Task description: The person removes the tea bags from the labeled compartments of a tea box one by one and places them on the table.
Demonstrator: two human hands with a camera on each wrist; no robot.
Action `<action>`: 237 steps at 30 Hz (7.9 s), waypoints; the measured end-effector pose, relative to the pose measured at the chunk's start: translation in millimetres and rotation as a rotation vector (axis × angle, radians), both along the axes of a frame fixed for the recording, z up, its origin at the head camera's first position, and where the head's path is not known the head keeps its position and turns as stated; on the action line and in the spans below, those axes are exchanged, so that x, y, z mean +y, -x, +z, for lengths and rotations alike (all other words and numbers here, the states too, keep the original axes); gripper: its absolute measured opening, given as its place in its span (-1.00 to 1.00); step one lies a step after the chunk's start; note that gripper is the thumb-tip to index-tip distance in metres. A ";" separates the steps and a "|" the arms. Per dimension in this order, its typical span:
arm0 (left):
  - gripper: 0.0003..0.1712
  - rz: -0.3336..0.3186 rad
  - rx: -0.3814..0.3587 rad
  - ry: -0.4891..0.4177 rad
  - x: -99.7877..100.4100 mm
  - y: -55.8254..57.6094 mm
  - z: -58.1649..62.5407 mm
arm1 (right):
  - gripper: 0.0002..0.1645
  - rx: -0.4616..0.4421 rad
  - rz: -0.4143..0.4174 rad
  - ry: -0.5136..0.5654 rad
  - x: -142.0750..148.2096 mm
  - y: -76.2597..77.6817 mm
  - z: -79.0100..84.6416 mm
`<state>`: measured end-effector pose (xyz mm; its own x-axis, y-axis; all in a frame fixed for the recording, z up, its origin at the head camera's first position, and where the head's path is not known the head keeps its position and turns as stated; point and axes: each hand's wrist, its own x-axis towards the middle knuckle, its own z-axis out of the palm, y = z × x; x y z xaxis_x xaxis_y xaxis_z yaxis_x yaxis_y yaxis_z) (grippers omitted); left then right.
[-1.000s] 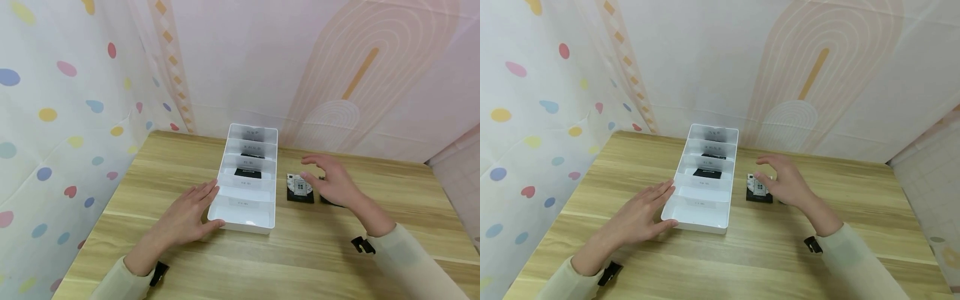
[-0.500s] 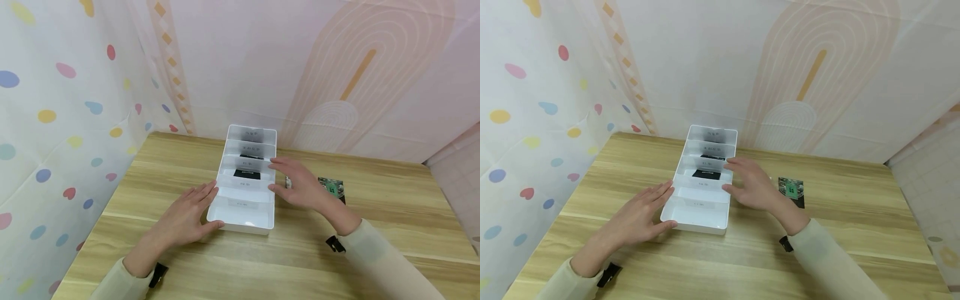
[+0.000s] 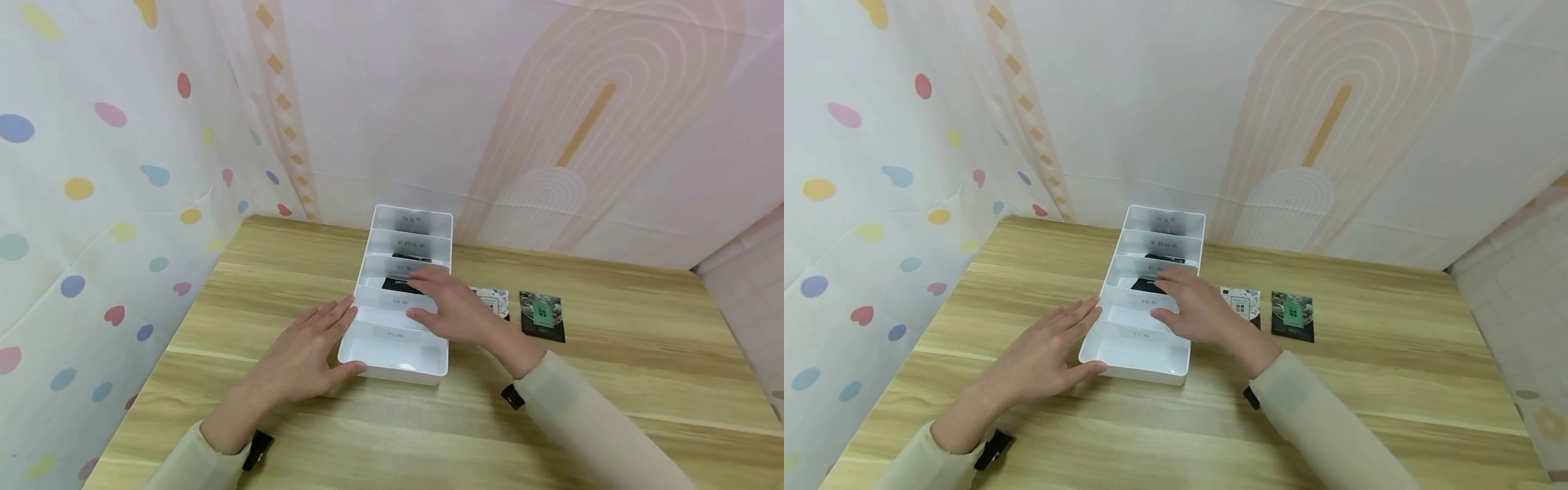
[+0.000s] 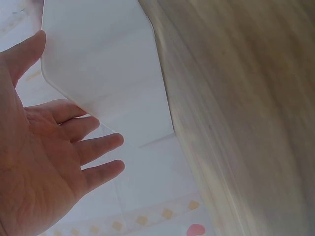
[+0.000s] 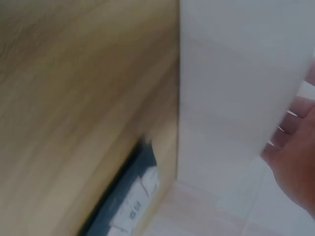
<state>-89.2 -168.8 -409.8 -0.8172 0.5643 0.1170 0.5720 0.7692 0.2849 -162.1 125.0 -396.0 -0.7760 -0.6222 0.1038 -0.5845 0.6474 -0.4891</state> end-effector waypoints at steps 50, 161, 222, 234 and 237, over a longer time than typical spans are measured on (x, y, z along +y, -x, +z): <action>0.05 0.005 -0.008 0.002 1.1 0.4 -1.5 | -0.91 -0.066 -0.121 0.391 -9.9 11.8 -9.4; 0.05 0.001 -0.001 -0.001 -1.9 -1.2 0.8 | -0.75 0.060 -0.543 0.188 271.1 -26.0 11.1; 0.05 0.008 -0.009 0.004 -0.5 -3.0 3.3 | -0.63 -0.164 -0.579 -0.072 292.0 -1.4 -28.6; 0.06 0.012 -0.021 0.006 0.0 -3.5 3.5 | -0.66 -0.032 -0.564 -0.010 283.8 -7.6 -8.8; 0.06 0.010 -0.014 0.007 0.0 -3.3 3.4 | -0.64 -0.018 -0.559 -0.001 278.5 -8.2 -3.2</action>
<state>-85.9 -168.8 -406.5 -0.8242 0.5572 0.1016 0.5605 0.7766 0.2876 -154.0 403.5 -399.1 -0.9895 -0.1156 0.0865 -0.1434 0.8570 -0.4949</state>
